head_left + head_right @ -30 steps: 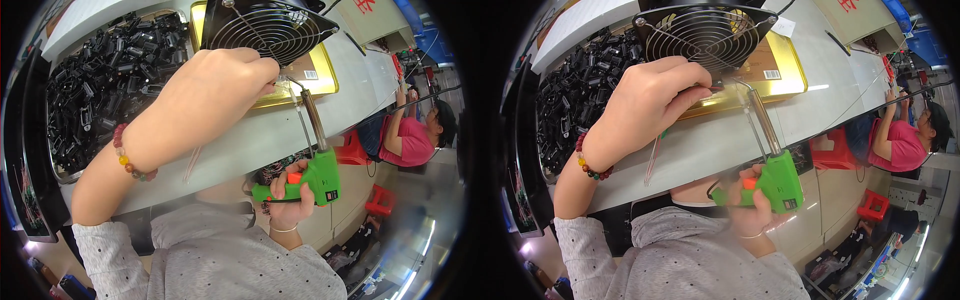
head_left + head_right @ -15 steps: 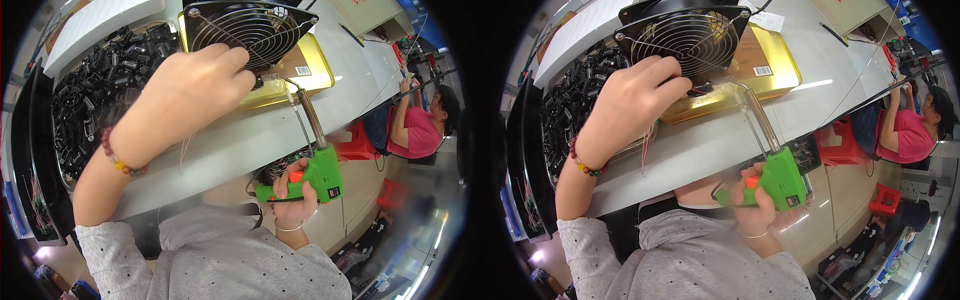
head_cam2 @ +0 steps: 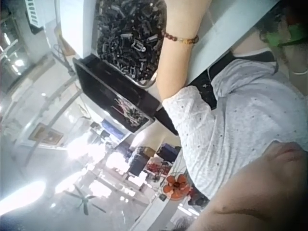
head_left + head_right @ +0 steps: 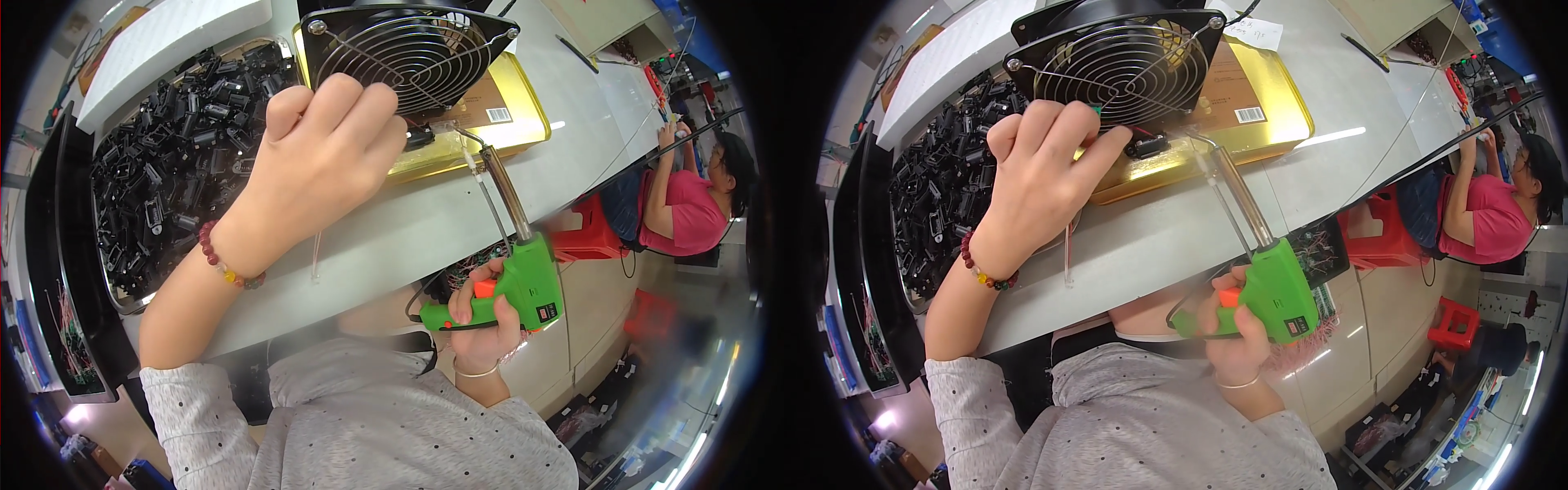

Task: The person solders electronic components onto green circuit boards using a handheld soldering gun at a workbench.

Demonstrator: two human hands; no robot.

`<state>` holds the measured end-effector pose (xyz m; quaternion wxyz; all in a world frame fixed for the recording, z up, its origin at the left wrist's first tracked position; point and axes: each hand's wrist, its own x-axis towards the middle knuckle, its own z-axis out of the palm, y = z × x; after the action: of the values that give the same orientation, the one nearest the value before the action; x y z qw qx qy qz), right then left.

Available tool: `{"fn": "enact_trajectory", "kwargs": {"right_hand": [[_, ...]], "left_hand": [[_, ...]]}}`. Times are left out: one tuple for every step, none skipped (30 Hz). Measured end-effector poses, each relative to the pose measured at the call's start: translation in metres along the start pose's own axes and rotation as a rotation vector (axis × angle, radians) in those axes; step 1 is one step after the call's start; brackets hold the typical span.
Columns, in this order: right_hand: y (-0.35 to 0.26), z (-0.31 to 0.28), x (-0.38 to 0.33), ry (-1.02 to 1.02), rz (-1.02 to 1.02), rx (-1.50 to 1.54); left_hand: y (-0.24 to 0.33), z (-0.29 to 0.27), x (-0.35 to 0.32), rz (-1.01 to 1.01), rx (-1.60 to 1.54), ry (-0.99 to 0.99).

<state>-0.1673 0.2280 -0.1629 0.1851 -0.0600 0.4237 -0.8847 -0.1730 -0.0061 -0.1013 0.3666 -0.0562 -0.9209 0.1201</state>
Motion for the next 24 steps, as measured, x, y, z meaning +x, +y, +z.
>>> {"fn": "enact_trajectory", "kwargs": {"right_hand": [[0.000, 0.000, 0.000, 0.001, -0.002, 0.000], [0.001, 0.001, 0.000, -0.001, 0.000, 0.001], [0.001, 0.000, 0.000, 0.003, 0.001, 0.000], [0.002, 0.001, 0.000, 0.006, 0.002, 0.000], [0.002, 0.001, 0.000, 0.005, 0.003, 0.000], [0.002, 0.002, 0.000, 0.006, 0.003, -0.001], [0.002, 0.002, 0.000, 0.006, 0.002, -0.002], [0.002, 0.003, 0.000, 0.004, 0.004, -0.002], [0.002, 0.003, 0.001, 0.003, 0.009, 0.001], [0.002, 0.003, 0.001, 0.002, 0.013, 0.003], [0.001, 0.003, 0.001, 0.002, 0.013, 0.003], [0.001, 0.003, 0.001, -0.001, 0.014, 0.006], [0.001, 0.003, 0.001, -0.005, 0.015, 0.010], [0.001, 0.003, 0.001, -0.005, 0.015, 0.010], [0.001, 0.002, 0.000, 0.002, 0.013, 0.010], [0.001, 0.002, 0.000, 0.009, 0.011, 0.009], [0.001, 0.002, 0.000, 0.009, 0.012, 0.009], [0.001, 0.002, 0.000, 0.008, 0.012, 0.009], [0.000, 0.002, 0.000, 0.008, 0.012, 0.010], [0.000, 0.002, 0.000, 0.007, 0.012, 0.009], [0.000, 0.002, -0.001, 0.012, 0.012, 0.016], [0.000, 0.001, -0.001, 0.017, 0.012, 0.024], [0.000, 0.001, -0.001, 0.016, 0.013, 0.023], [0.000, 0.001, 0.000, 0.011, 0.011, 0.019]], "left_hand": [[0.000, -0.001, 0.000, 0.011, -0.029, -0.010], [-0.001, -0.003, 0.000, 0.022, -0.056, -0.020], [-0.001, -0.003, 0.001, 0.020, -0.055, -0.022], [-0.001, -0.002, 0.003, -0.004, -0.056, 0.027], [-0.001, -0.001, 0.004, -0.029, -0.060, 0.076], [-0.003, 0.000, 0.004, -0.030, -0.059, 0.076], [-0.005, 0.002, 0.004, -0.012, -0.054, 0.049], [-0.006, 0.003, 0.003, 0.004, -0.049, 0.021], [-0.006, 0.002, 0.003, 0.002, -0.047, 0.020], [-0.007, 0.002, 0.002, 0.006, -0.055, 0.017], [-0.007, 0.001, 0.002, 0.011, -0.065, 0.015], [-0.008, 0.000, 0.003, 0.011, -0.065, 0.016], [-0.009, 0.000, 0.003, 0.033, -0.101, 0.024], [-0.011, 0.000, 0.003, 0.056, -0.136, 0.032], [-0.012, 0.001, 0.004, 0.056, -0.136, 0.033], [-0.013, 0.001, 0.004, 0.080, -0.145, 0.066], [-0.014, 0.002, 0.004, 0.103, -0.154, 0.099], [-0.014, 0.001, 0.003, 0.102, -0.154, 0.099], [-0.014, 0.001, 0.002, 0.103, -0.191, 0.105], [-0.015, 0.000, 0.002, 0.104, -0.229, 0.111], [-0.015, -0.001, 0.001, 0.103, -0.229, 0.111], [-0.015, -0.002, 0.001, 0.109, -0.259, 0.107], [-0.016, -0.003, 0.001, 0.115, -0.289, 0.103], [-0.017, -0.003, 0.000, 0.113, -0.288, 0.102]]}}
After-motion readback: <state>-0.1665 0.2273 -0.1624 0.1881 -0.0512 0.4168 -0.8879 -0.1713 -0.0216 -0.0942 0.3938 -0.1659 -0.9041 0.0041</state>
